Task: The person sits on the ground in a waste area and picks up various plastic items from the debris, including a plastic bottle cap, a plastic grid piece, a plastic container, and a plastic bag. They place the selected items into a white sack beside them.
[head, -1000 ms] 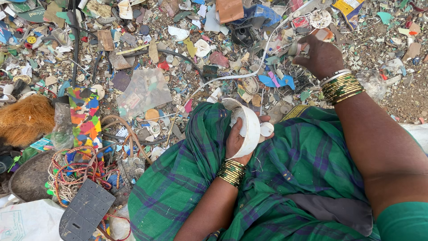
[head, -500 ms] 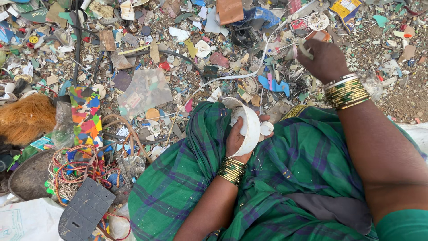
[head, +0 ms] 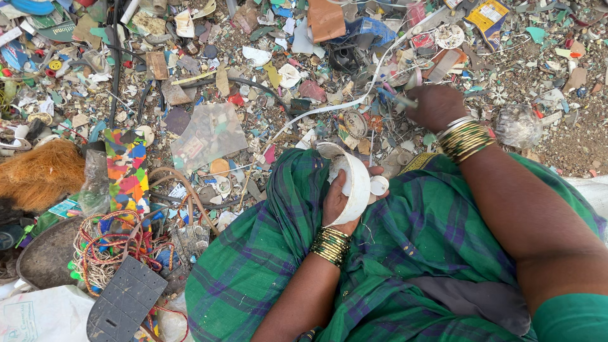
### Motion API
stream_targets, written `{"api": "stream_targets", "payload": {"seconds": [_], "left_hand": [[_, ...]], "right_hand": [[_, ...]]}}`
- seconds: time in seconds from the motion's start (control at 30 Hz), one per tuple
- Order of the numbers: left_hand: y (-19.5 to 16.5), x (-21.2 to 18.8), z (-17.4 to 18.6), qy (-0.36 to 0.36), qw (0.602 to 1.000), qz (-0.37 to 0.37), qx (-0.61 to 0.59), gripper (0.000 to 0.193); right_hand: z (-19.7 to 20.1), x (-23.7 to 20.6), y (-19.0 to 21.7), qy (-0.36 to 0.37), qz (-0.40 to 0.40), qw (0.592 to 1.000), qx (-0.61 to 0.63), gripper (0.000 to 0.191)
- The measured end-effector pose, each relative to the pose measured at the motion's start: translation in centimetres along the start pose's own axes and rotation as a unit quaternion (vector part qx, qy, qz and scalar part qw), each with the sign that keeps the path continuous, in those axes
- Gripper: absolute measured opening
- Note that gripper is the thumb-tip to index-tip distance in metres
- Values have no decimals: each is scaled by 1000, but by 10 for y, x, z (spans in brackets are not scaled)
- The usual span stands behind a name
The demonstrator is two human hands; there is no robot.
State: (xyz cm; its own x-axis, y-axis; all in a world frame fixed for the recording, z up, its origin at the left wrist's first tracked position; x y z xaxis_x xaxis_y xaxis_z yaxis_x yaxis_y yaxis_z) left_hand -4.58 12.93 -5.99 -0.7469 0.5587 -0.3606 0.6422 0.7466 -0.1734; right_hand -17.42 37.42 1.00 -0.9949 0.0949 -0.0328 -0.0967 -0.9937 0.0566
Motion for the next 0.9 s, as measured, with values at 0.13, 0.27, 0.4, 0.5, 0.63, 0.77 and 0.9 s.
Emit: {"api": "stream_targets", "payload": {"seconds": [0.13, 0.27, 0.4, 0.5, 0.63, 0.77, 0.9], "left_hand": [[1, 1, 0, -3, 1000, 2, -4, 64], [-1, 3, 0, -12, 1000, -5, -10, 62], [-6, 3, 2, -17, 999, -34, -10, 60], [-11, 5, 4, -35, 998, -47, -23, 52], [-15, 9, 5, -81, 995, -40, -33, 43], [-15, 7, 1, -91, 994, -29, -44, 43], [-15, 6, -5, -70, 996, -41, -46, 45]], "right_hand": [[30, -4, -37, -50, -10, 999, 16, 35], [34, -12, -43, -24, -55, 982, 180, 44], [9, -13, -18, 42, -6, 975, 217, 46], [-10, -20, -3, 91, 5, 973, 213, 42], [-23, -45, 19, 92, 143, 971, 166, 51], [-34, -70, 40, 159, 199, 964, 71, 60], [-35, -66, 45, 143, 216, 965, 42, 54]]}}
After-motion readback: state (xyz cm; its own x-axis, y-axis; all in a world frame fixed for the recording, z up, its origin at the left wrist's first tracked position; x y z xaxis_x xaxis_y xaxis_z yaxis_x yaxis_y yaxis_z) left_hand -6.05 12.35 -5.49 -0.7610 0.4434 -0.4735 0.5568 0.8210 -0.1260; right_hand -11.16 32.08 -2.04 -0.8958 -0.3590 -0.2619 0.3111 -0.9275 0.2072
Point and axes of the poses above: each hand's wrist, its own x-axis towards the middle knuckle, its own z-axis out of the back of the hand, y = z × x, the point moved 4 cm from there along x, towards the middle knuckle, and after that the axes turned 11 degrees about -y, right-handed, at the moved point
